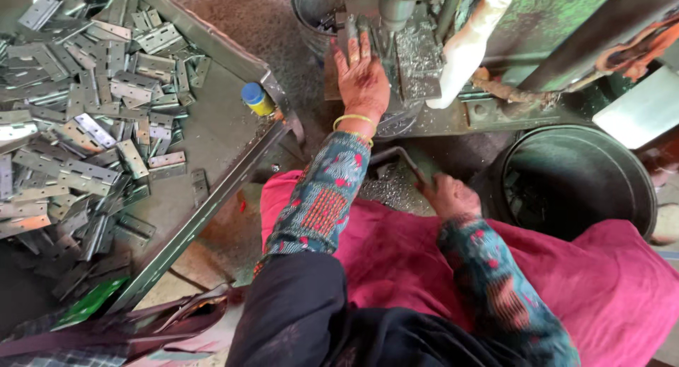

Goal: The person repeatedly picks up small metal pieces from a tray, places them into a press machine, and operates the lever to process them. The person then removes the processed pieces and returns them to the tray, continuing the cycle.

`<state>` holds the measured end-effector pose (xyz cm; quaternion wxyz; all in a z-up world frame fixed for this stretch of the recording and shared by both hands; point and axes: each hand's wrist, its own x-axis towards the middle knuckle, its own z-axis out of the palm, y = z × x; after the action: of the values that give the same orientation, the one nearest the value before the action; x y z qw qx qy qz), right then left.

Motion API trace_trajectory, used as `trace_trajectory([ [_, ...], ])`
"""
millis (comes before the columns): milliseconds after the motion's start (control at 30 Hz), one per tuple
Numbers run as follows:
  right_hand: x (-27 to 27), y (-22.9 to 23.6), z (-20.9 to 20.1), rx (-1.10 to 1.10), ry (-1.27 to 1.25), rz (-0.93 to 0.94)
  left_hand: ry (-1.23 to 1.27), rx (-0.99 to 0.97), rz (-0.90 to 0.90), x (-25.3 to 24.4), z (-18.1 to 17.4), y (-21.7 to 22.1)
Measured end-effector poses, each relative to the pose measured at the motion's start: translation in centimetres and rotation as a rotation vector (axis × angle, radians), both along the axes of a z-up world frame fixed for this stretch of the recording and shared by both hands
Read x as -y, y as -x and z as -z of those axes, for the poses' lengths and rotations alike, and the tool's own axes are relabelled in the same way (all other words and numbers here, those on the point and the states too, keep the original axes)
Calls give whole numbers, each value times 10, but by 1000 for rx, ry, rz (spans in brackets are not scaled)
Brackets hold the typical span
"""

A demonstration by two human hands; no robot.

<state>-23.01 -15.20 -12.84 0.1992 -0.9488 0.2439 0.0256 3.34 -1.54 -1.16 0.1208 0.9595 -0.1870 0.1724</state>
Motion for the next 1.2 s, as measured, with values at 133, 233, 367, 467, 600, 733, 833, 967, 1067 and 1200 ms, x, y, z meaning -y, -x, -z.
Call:
trace_trajectory([
  [133, -5, -9, 14, 18, -197, -100, 23, 139, -29, 5, -6, -10],
  [233, -10, 9, 4, 33, -175, -82, 92, 90, 12, -8, -14, 21],
  [367, -10, 11, -56, 41, 43, -120, 370, 162, 128, -70, -25, 90],
  [467, -18, 11, -87, 290, 150, -149, 352, 139, 72, -139, -13, 152],
  [600, -16, 7, -104, 417, 108, -124, 168, 93, -332, -228, -8, 176],
  [733, -4, 10, -116, 364, 346, -140, 187, 236, -656, -312, 3, 170],
  [833, -2, 17, -122, 547, 38, -205, 131, 109, -861, -361, 18, 147],
  [967, 2, 18, -116, 607, 161, -237, 247, -27, -662, -372, 34, 133],
  [1067, -1, 15, -117, 550, 128, -167, 199, -193, -761, -366, 30, 120],
  [1200, -9, 13, -124, 484, 123, -131, 18, -41, -1001, -368, 15, 104],
])
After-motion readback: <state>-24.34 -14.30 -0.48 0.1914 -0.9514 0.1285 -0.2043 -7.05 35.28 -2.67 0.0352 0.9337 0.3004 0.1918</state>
